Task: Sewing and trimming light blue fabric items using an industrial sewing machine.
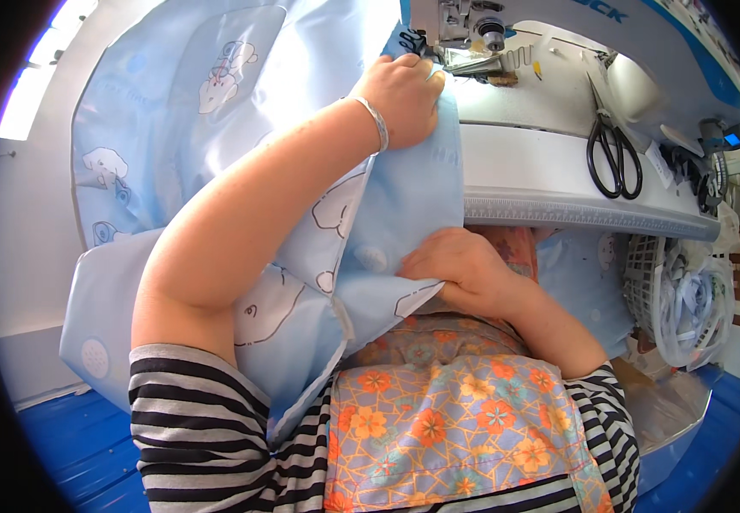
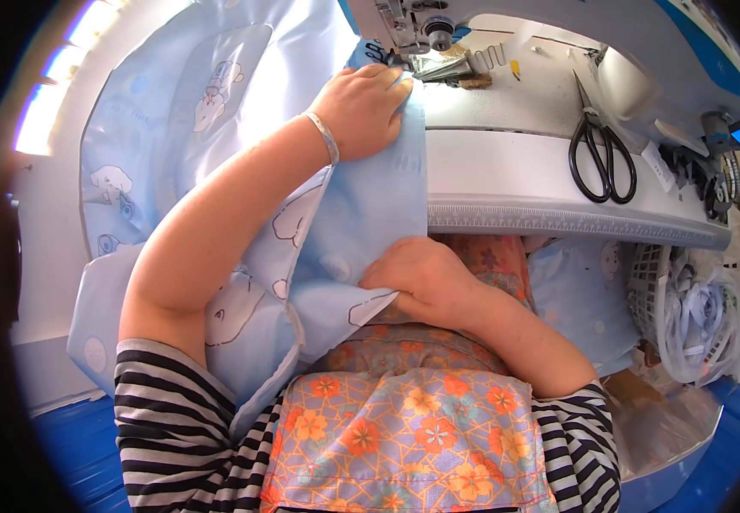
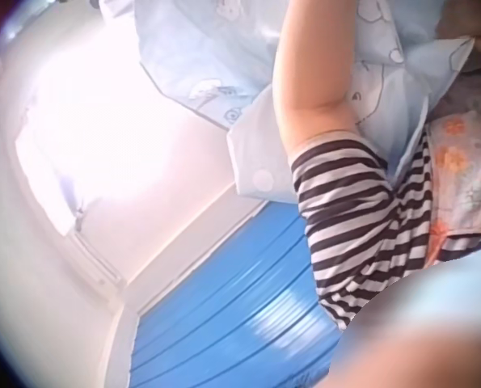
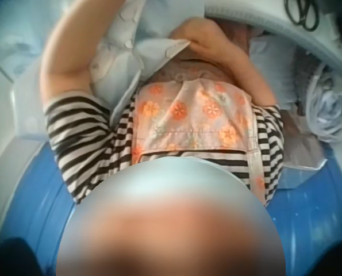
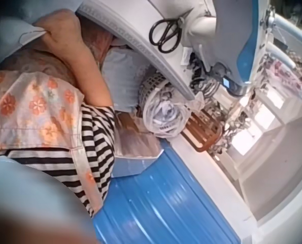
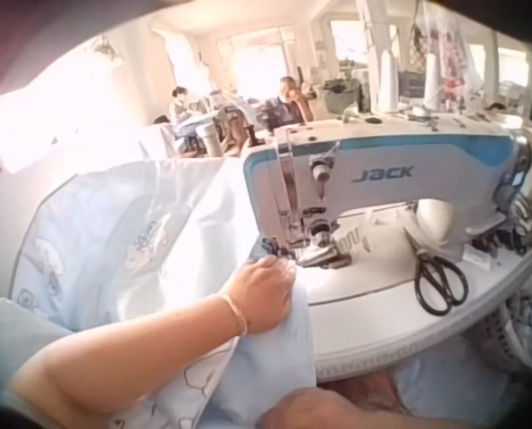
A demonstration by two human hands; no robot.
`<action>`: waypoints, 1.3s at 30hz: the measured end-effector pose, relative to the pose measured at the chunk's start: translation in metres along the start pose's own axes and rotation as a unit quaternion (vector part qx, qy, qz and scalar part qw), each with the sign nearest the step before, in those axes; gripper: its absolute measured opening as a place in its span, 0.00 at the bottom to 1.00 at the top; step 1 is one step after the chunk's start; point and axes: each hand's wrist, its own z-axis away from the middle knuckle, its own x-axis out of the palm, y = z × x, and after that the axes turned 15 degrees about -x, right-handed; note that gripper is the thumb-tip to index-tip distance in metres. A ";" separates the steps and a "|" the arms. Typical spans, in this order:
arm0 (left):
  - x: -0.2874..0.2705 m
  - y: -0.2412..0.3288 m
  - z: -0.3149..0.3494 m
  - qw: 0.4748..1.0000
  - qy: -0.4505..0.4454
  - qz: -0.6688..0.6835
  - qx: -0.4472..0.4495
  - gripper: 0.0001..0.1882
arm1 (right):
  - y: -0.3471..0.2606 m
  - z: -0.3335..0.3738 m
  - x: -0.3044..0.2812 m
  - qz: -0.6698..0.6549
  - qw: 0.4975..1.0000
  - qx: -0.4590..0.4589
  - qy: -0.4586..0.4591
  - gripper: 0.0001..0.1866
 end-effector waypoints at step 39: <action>-0.280 -0.178 0.098 0.998 0.013 0.037 -0.058 0.15 | 0.047 -0.069 -0.062 0.358 0.933 -0.011 -0.043 0.20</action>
